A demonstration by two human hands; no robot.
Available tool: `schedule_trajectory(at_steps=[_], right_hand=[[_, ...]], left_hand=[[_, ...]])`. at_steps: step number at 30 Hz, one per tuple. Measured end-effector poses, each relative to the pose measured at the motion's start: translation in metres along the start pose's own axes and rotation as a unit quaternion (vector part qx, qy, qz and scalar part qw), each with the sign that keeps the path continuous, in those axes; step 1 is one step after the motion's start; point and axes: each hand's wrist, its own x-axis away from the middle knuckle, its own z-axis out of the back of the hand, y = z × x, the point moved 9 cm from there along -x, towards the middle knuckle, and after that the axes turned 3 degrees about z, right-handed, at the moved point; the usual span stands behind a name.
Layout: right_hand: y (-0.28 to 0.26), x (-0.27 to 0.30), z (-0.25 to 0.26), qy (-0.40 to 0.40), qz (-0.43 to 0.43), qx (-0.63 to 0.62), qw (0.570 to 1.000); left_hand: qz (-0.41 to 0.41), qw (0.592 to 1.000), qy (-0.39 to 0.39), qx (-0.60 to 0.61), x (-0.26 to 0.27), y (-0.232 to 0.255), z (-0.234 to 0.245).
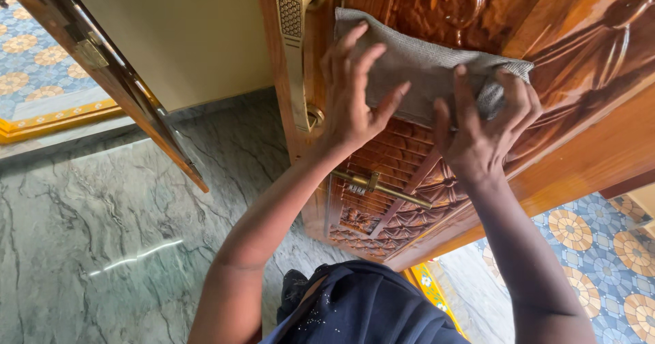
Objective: The person wipes the surface of a wooden door with a cloth. They clean the door handle, the carved panels, and the door frame systematically.
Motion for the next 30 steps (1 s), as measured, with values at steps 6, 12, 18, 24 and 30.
schedule_trajectory(at_steps=[6,12,18,24,30], right_hand=[[-0.019,0.013,-0.018,-0.054,0.015,0.221,0.974],[-0.016,0.006,-0.056,-0.203,0.126,0.118,0.964],[-0.023,0.018,-0.070,-0.152,0.148,0.198,0.957],[-0.026,0.033,-0.088,-0.239,0.083,0.095,0.963],[-0.050,0.043,-0.074,-0.121,0.148,0.139,0.972]], left_hand=[[-0.059,0.972,-0.086,-0.210,0.022,-0.023,-0.031],[-0.112,0.913,-0.173,-0.353,0.045,-0.038,-0.064],[-0.083,0.957,-0.238,-0.144,0.048,-0.047,-0.053],[-0.074,0.932,-0.297,-0.196,0.084,-0.055,-0.058],[-0.064,0.950,-0.268,-0.150,0.109,-0.066,-0.054]])
